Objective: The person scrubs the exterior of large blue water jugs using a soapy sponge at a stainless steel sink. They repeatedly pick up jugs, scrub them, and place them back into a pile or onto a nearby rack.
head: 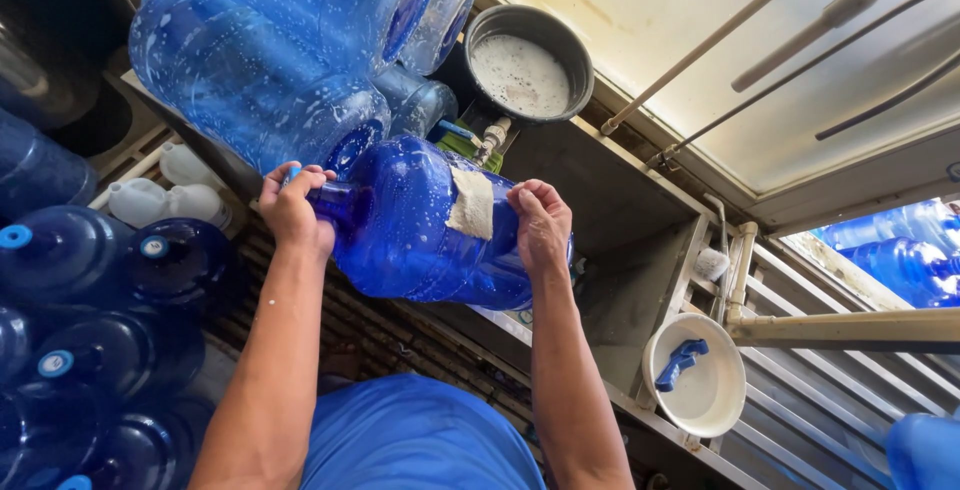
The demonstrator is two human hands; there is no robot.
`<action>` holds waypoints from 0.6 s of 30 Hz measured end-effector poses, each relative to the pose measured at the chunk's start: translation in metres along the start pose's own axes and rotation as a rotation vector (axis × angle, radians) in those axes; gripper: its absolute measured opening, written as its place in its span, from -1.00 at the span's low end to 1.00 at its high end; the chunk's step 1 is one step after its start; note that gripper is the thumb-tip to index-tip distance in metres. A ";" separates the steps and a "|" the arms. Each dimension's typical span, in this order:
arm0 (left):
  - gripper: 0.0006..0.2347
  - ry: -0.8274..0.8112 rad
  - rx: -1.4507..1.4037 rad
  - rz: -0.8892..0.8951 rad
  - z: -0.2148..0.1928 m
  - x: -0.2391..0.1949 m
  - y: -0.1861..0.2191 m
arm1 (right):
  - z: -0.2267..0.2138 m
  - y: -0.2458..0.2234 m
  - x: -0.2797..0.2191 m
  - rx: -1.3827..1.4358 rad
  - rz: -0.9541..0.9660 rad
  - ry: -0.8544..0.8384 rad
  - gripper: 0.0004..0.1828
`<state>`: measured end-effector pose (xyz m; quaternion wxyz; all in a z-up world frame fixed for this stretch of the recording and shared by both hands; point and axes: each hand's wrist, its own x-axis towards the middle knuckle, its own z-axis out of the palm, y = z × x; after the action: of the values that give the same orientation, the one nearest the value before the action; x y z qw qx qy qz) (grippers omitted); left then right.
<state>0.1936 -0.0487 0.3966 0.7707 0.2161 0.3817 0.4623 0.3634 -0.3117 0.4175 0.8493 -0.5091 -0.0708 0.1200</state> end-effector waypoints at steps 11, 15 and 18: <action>-0.63 0.000 0.005 -0.026 -0.001 0.000 0.004 | 0.002 -0.001 0.000 0.020 -0.006 -0.012 -0.92; -0.63 -0.002 0.012 -0.031 -0.002 0.001 0.004 | 0.004 -0.005 -0.004 0.020 -0.009 -0.019 -0.93; -0.61 -0.008 0.001 -0.029 -0.003 0.004 0.001 | 0.002 -0.004 -0.001 0.029 -0.005 -0.022 -0.94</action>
<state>0.1914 -0.0450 0.3936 0.7787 0.2128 0.3821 0.4498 0.3622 -0.3120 0.4222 0.8561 -0.4952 -0.0797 0.1244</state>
